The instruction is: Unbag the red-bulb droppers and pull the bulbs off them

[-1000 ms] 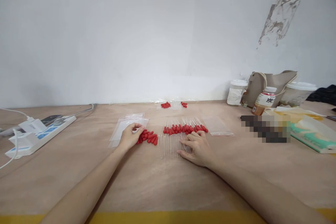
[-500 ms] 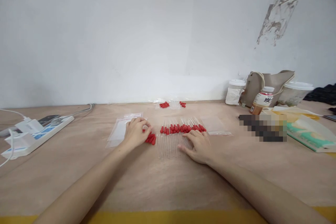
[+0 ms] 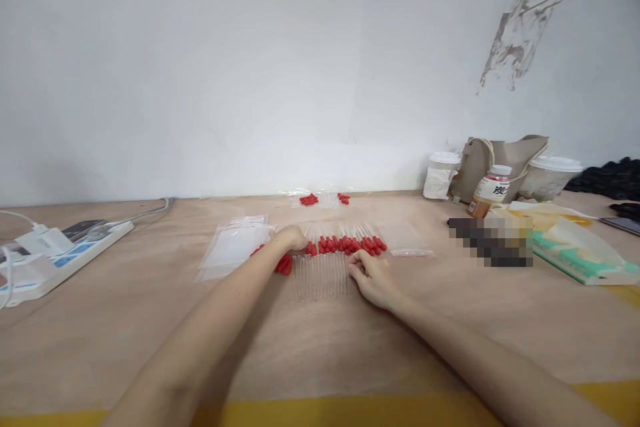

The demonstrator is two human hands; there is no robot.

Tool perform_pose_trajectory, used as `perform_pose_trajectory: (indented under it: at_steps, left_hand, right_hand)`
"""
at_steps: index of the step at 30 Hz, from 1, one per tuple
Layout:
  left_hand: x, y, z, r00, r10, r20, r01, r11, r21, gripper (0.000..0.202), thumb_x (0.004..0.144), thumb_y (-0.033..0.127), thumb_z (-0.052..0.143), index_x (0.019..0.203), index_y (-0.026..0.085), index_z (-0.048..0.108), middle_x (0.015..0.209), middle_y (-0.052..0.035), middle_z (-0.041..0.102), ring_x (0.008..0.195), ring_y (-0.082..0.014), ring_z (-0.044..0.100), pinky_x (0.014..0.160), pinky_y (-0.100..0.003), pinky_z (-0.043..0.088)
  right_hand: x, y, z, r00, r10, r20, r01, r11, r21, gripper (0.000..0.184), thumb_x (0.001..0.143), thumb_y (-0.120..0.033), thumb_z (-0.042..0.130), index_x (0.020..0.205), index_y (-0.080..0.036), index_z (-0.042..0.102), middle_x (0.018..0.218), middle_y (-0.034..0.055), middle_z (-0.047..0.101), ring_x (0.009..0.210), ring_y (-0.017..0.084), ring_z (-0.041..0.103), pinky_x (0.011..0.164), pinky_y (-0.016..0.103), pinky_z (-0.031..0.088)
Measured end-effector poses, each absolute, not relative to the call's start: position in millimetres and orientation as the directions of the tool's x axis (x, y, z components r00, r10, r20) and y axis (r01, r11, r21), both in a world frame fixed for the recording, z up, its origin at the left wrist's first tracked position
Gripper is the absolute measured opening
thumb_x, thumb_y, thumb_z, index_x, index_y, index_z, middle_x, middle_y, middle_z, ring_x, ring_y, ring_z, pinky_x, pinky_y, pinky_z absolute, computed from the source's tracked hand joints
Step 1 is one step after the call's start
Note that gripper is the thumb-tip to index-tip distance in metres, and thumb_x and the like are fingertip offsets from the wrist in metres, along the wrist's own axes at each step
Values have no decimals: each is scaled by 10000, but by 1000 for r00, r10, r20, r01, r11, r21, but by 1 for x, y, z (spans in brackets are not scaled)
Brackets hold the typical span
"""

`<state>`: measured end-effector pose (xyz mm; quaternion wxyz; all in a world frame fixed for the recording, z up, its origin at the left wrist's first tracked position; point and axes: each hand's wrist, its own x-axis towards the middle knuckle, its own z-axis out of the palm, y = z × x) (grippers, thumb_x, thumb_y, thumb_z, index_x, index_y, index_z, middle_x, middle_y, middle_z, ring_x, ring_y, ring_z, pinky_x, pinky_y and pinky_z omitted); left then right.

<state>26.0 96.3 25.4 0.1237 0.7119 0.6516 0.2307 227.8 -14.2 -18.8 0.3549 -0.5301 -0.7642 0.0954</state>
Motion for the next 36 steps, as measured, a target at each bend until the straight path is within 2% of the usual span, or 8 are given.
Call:
perform_pose_trajectory:
  at_steps: [4,7,9,13,18,22,26,36]
  left_hand:
    - [26,82,31,-34,985,168,934,-29,356,139,563,206,643,679,141,603,585,-106,623,734,-331,595,770,-485,326]
    - [20,56,38,7,959,283,947,-97,305,279,720,208,531,987,134,558,814,-124,636,878,-286,570,847,-458,291]
    - [10,33,37,88,923,374,943,-198,267,267,801,201,446,1051,171,535,960,-103,596,947,-230,536,898,-412,267]
    - [-11,-10,19,361,704,611,840,-530,115,198,848,261,429,931,203,599,858,-47,558,846,-180,520,846,-360,320]
    - [-16,-33,-6,469,535,703,726,-686,38,157,839,197,466,939,198,587,899,-47,578,879,-167,513,839,-346,314]
    - [-7,-35,-10,507,504,700,672,-739,45,134,838,193,484,929,201,582,870,-28,610,819,-146,535,835,-355,298]
    - [-3,-36,-9,519,496,696,670,-742,29,125,834,223,503,921,203,591,844,-19,630,801,-148,533,855,-378,268]
    - [-4,-43,-7,601,441,667,653,-752,-92,175,841,237,480,745,191,618,630,1,556,698,-142,465,788,-364,254]
  right_hand:
    - [228,-15,-18,-166,878,448,735,413,-537,126,818,-248,419,768,-201,524,741,-9,641,688,140,568,652,274,314]
    - [232,-12,-19,-152,835,530,736,453,-503,141,814,-293,445,775,-197,541,760,8,634,735,161,559,716,309,330]
    - [234,-8,-20,-137,786,603,719,497,-486,144,811,-306,452,791,-194,541,786,27,625,765,171,553,731,318,346]
    - [234,-8,-18,-115,691,714,686,575,-446,263,794,-376,487,975,-190,528,949,81,586,879,198,532,763,334,377]
    - [226,-21,-12,-346,569,746,684,697,-214,475,763,-445,542,1179,-223,483,1137,92,524,1036,222,463,862,370,318]
    - [215,-24,-15,-471,438,766,630,774,-56,277,809,-374,523,1051,-255,583,902,32,639,875,172,503,851,380,264]
    - [207,-24,-19,-515,391,763,604,797,-1,172,845,-277,483,932,-242,628,666,-10,623,722,130,480,837,372,246]
    - [213,-31,-19,-572,359,738,546,838,15,189,841,-243,468,737,-198,619,537,-26,534,638,106,413,785,342,229]
